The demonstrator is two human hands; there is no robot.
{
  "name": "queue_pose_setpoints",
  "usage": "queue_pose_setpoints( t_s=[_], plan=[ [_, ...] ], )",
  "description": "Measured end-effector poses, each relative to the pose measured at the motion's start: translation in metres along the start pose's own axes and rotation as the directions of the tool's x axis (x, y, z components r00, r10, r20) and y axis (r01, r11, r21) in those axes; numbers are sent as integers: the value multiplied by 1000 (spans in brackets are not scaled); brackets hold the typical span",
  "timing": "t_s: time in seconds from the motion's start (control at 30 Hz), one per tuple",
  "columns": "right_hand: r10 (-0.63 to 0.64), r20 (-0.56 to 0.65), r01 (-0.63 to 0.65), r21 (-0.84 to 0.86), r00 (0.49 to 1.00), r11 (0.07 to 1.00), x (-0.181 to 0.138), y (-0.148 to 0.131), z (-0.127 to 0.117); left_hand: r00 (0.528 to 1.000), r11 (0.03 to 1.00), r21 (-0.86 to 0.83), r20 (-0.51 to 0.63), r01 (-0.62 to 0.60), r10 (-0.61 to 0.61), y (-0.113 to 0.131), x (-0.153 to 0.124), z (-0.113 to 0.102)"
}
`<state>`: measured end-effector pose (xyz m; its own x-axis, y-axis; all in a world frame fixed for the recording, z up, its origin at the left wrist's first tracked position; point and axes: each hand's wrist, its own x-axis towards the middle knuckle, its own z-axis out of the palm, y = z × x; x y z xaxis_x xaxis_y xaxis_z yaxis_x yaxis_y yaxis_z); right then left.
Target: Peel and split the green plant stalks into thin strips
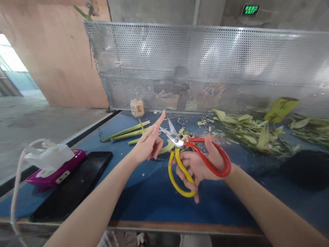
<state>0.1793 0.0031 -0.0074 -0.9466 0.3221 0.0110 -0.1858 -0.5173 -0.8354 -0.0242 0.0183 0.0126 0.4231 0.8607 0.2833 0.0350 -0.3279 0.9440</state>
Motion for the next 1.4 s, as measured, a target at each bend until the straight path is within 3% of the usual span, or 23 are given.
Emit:
queue_pose_setpoints(
  t_s=[0.3, 0.47, 0.67, 1.13, 1.4],
  plan=[
    [-83, -40, 82, -19, 996, 996, 1, 0, 2, 971, 982, -57, -169, -182, 170, -7, 7, -2],
    [-140, -57, 139, -31, 988, 990, 2, 1, 1, 986, 991, -69, -128, -115, 106, -9, 6, -1],
    [-163, -77, 164, 7, 984, 986, 4, 3, -1, 983, 987, -41, -106, -153, 148, -7, 6, 1],
    [-262, -94, 263, -2, 961, 965, 7, 5, 2, 993, 995, -29, -61, -99, 97, -10, 4, 5],
    [-376, -170, 369, -68, 911, 927, 10, 6, 2, 990, 992, -10, -66, -125, 124, -11, 3, 10]
  ],
)
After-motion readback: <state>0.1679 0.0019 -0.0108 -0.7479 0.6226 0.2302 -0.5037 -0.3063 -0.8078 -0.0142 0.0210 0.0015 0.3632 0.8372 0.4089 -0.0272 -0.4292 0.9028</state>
